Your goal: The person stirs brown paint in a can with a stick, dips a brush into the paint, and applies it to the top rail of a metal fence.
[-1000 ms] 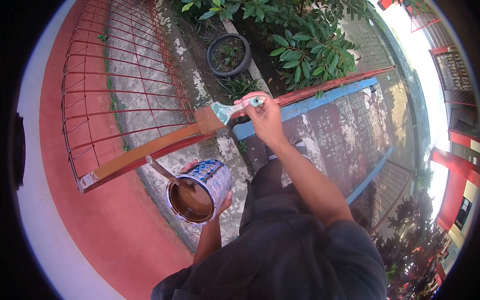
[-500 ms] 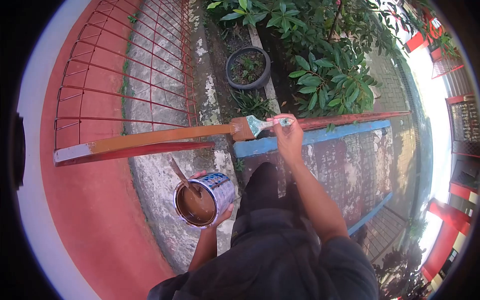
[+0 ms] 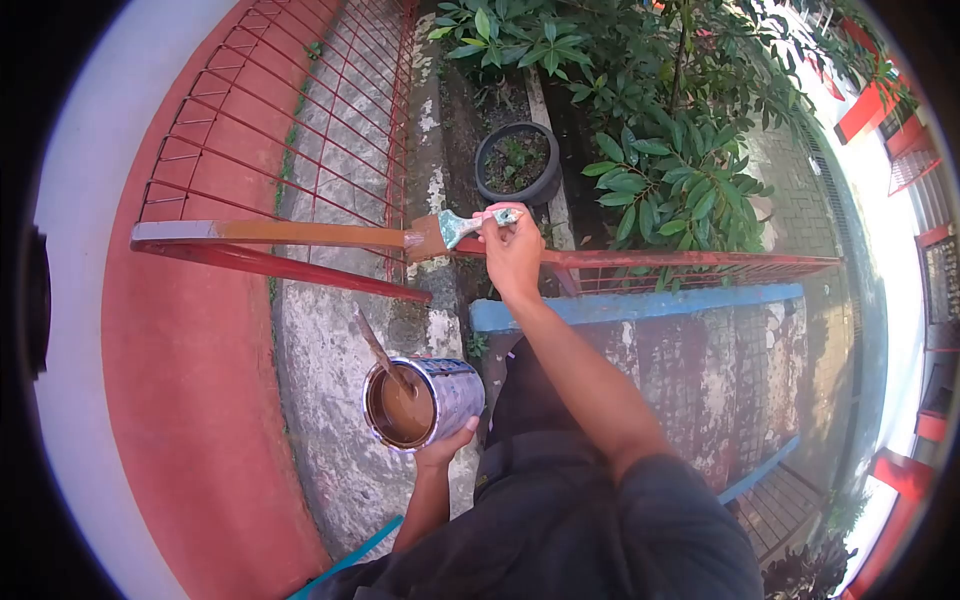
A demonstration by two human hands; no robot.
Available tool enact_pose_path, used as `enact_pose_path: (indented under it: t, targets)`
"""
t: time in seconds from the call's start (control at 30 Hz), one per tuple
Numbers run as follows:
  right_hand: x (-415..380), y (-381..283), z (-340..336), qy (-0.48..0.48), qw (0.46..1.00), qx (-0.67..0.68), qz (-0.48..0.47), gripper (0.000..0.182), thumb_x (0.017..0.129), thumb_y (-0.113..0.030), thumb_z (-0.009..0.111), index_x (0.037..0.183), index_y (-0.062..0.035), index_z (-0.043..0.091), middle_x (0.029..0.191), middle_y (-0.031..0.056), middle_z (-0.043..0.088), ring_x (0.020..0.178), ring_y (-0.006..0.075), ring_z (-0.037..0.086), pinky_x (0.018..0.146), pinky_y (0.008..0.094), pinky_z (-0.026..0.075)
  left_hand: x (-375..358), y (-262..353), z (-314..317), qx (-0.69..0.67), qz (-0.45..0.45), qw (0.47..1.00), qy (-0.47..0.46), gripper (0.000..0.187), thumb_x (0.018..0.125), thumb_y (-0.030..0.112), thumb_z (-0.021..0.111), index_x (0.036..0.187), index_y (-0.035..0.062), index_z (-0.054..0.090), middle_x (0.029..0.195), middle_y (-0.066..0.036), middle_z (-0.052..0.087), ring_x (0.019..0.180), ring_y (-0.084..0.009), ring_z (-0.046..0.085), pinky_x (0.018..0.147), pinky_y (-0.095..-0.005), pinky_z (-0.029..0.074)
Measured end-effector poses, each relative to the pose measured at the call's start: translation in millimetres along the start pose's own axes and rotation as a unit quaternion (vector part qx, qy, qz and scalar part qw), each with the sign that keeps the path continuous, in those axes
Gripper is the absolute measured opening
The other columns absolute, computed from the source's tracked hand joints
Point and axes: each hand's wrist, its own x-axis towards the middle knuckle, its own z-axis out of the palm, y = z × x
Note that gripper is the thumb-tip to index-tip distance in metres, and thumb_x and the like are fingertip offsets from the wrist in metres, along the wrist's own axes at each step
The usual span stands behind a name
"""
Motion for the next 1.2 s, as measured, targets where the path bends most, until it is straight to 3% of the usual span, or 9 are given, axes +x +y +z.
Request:
enact_pose_path:
  t: [0.07,0.2,0.27,0.37,0.57,0.73,0.97,1.07,1.2]
  targets:
    - [-1,3,-20,0.020,0.996,-0.085,-0.033,0.010,0.105,-0.005,0.064,0.113,0.0014,0.062,0.107,0.0152,0.079,0.089,0.0152,0.075,0.078,0.0296,0.061,-12,9,8,0.010,-0.011,1.000,0.024,0.080,0.076,0.027,0.095,0.145,0.0077,0.057,0.143,-0.008,0.061,0.134,-0.0240,0.057,0.113,-0.0421,0.046]
    - [-3,23,-80,0.040,0.978,-0.184,-0.089,0.014,0.105,-0.010,0.068,0.115,-0.0002,0.065,0.106,0.0129,0.081,0.089,0.0145,0.076,0.077,0.0288,0.062,-39,-5,12,0.049,0.039,0.998,0.012,0.097,0.075,0.015,0.094,0.156,0.0021,0.043,0.151,-0.013,0.051,0.139,-0.0271,0.052,0.115,-0.0434,0.046]
    - [-10,17,-99,0.112,0.957,-0.248,-0.097,0.014,0.100,-0.007,0.069,0.111,-0.0001,0.067,0.100,0.0112,0.081,0.082,0.0150,0.076,0.077,0.0328,0.060,-57,-33,9,0.068,-0.036,0.997,-0.017,0.091,0.074,0.019,0.096,0.150,0.0023,0.049,0.143,-0.011,0.058,0.132,-0.0262,0.058,0.111,-0.0427,0.050]
    - [-15,7,-110,0.128,0.974,-0.173,-0.068,0.014,0.101,-0.008,0.069,0.112,-0.0004,0.067,0.099,0.0109,0.082,0.083,0.0166,0.077,0.077,0.0338,0.060,-65,-7,24,0.036,0.011,0.999,0.028,0.096,0.073,0.027,0.097,0.153,0.0036,0.048,0.145,-0.012,0.059,0.138,-0.0276,0.056,0.117,-0.0426,0.044]
    - [-9,-7,-48,0.048,0.998,0.016,-0.022,0.013,0.104,-0.003,0.065,0.116,0.0012,0.063,0.106,0.0150,0.081,0.082,0.0155,0.077,0.073,0.0276,0.062,-78,7,40,0.081,0.060,0.994,0.047,0.100,0.068,0.021,0.099,0.151,0.0018,0.047,0.143,-0.012,0.058,0.132,-0.0273,0.059,0.113,-0.0433,0.049]
    - [3,15,-28,0.051,0.998,-0.030,0.001,0.012,0.103,-0.004,0.067,0.114,0.0016,0.064,0.103,0.0140,0.081,0.081,0.0152,0.078,0.073,0.0278,0.062,-81,11,45,0.054,0.069,0.995,0.054,0.108,0.065,0.017,0.099,0.155,0.0015,0.042,0.147,-0.012,0.055,0.136,-0.0279,0.057,0.115,-0.0439,0.048]
    - [19,66,-131,0.143,0.945,-0.292,-0.032,0.014,0.099,-0.009,0.071,0.110,-0.0011,0.068,0.099,0.0132,0.081,0.084,0.0179,0.080,0.078,0.0339,0.063,-70,33,58,0.040,0.061,0.994,0.080,0.111,0.064,0.021,0.102,0.154,0.0004,0.041,0.146,-0.013,0.057,0.135,-0.0271,0.058,0.116,-0.0427,0.047]
    - [26,74,-166,0.169,0.935,-0.311,-0.036,0.015,0.099,-0.009,0.071,0.110,-0.0013,0.067,0.098,0.0125,0.081,0.084,0.0172,0.078,0.076,0.0336,0.062,-58,31,60,0.025,0.072,0.994,0.083,0.113,0.064,0.022,0.102,0.155,0.0005,0.039,0.146,-0.013,0.056,0.135,-0.0273,0.058,0.116,-0.0426,0.047]
    - [27,37,-139,0.100,0.989,-0.101,-0.036,0.013,0.101,-0.005,0.068,0.112,0.0003,0.065,0.101,0.0133,0.080,0.087,0.0168,0.077,0.075,0.0305,0.063,-41,20,58,0.001,0.041,0.999,0.035,0.112,0.066,0.015,0.099,0.158,0.0023,0.037,0.153,-0.013,0.049,0.140,-0.0283,0.053,0.118,-0.0450,0.046]
